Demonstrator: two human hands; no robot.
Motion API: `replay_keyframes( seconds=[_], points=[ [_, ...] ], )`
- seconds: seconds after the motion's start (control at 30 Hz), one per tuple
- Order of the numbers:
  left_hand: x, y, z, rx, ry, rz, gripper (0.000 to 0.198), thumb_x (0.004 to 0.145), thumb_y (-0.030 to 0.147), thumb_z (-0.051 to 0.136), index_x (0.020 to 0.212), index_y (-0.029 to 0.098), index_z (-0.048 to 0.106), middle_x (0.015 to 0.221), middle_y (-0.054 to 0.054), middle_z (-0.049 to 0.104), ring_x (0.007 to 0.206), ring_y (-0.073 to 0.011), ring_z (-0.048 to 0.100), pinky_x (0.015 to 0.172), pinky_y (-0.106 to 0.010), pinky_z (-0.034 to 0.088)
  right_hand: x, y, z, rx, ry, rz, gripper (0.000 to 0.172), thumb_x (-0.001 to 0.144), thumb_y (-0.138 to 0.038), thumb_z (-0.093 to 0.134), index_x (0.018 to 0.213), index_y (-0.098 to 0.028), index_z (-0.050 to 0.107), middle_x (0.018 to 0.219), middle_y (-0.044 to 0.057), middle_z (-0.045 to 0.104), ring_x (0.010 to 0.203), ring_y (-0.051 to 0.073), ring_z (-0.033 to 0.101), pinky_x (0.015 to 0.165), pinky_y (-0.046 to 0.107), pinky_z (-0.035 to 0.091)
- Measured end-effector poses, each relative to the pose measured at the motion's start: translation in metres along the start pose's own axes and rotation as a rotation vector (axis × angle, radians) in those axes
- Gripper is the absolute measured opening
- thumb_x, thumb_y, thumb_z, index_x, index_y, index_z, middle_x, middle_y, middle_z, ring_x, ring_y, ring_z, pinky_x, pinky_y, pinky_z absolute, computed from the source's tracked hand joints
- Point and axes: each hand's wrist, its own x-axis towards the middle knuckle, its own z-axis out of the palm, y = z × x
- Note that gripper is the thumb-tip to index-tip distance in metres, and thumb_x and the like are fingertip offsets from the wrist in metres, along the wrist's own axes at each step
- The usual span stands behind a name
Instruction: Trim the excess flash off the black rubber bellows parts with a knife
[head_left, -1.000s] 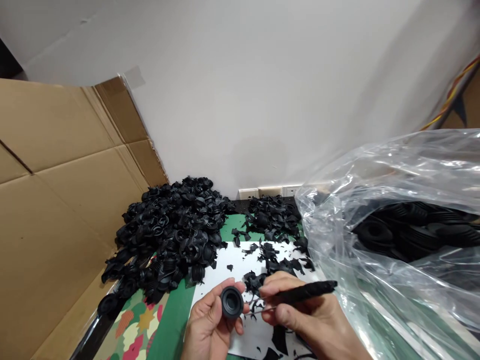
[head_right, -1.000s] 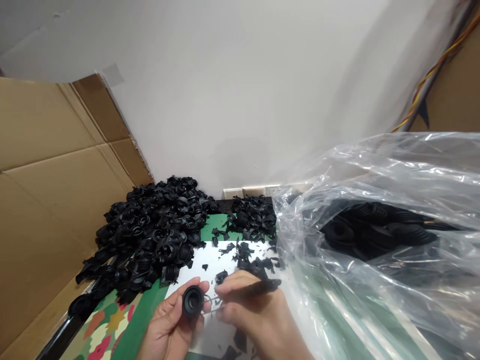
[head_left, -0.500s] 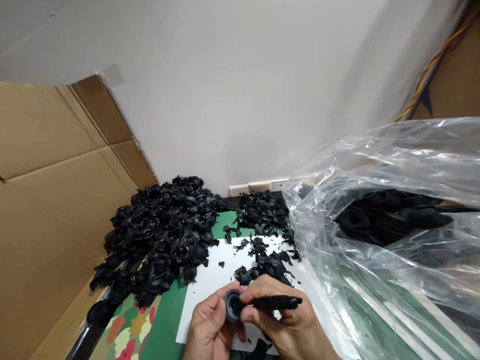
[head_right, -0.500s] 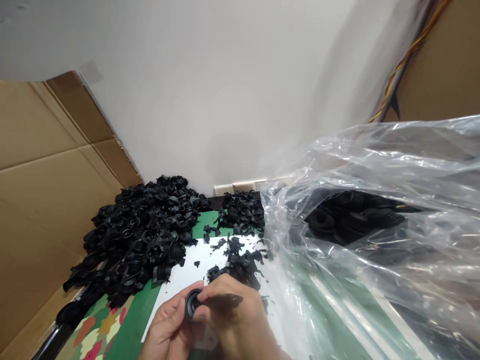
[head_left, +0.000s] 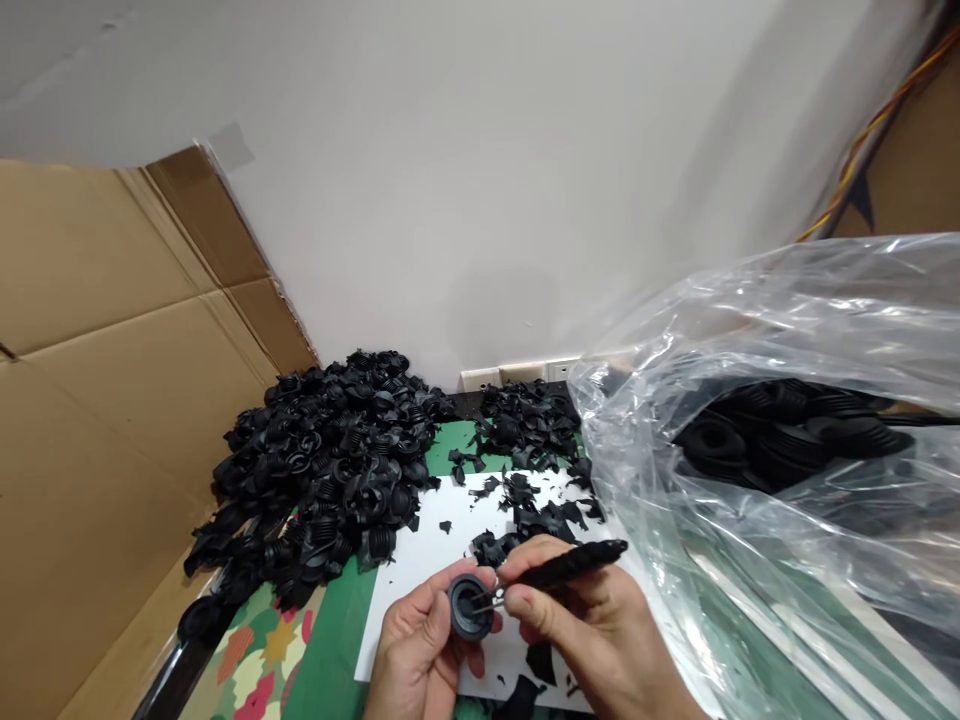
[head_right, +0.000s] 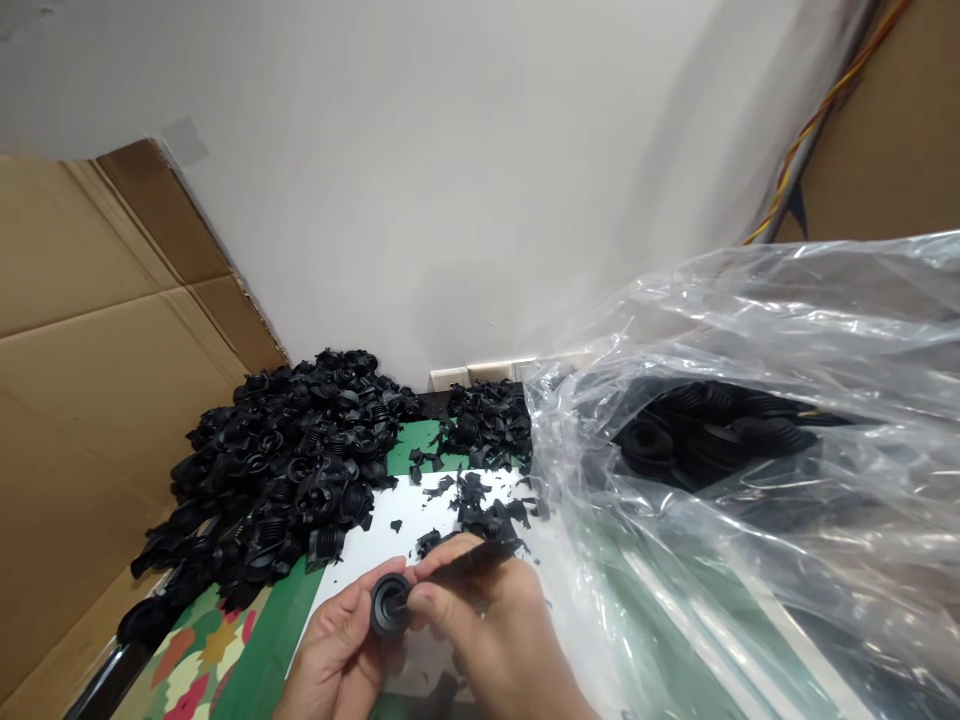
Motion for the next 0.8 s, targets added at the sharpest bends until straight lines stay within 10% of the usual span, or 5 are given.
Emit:
replay_keyframes(
  seconds=[0.47,0.8],
  points=[
    [0.002,0.002,-0.009,-0.029,-0.039,0.026,0.027,0.068,0.026,0.073,0.091,0.013,0.074,0.095,-0.016,0.073,0.065,-0.0197,0.067,0.045,-0.02,0.044,0.002,-0.004,-0.001,0.006,-0.013,0.145,0.036,0.08,-0.051,0.052,0.067,-0.017,0.049,0.05,-0.005,0.049,0.037,0.007,0.044,0.038,0.019,0.032],
    [0.004,0.001,-0.009,-0.052,0.015,0.038,0.028,0.064,0.028,0.076,0.087,0.012,0.075,0.088,-0.016,0.074,0.061,-0.0177,0.065,0.044,-0.02,0.044,-0.001,0.004,0.005,-0.193,-0.06,0.118,0.02,0.078,-0.039,0.055,0.081,-0.019,0.054,0.056,-0.006,0.049,0.043,0.008,0.039,0.038,0.019,0.032]
  ],
)
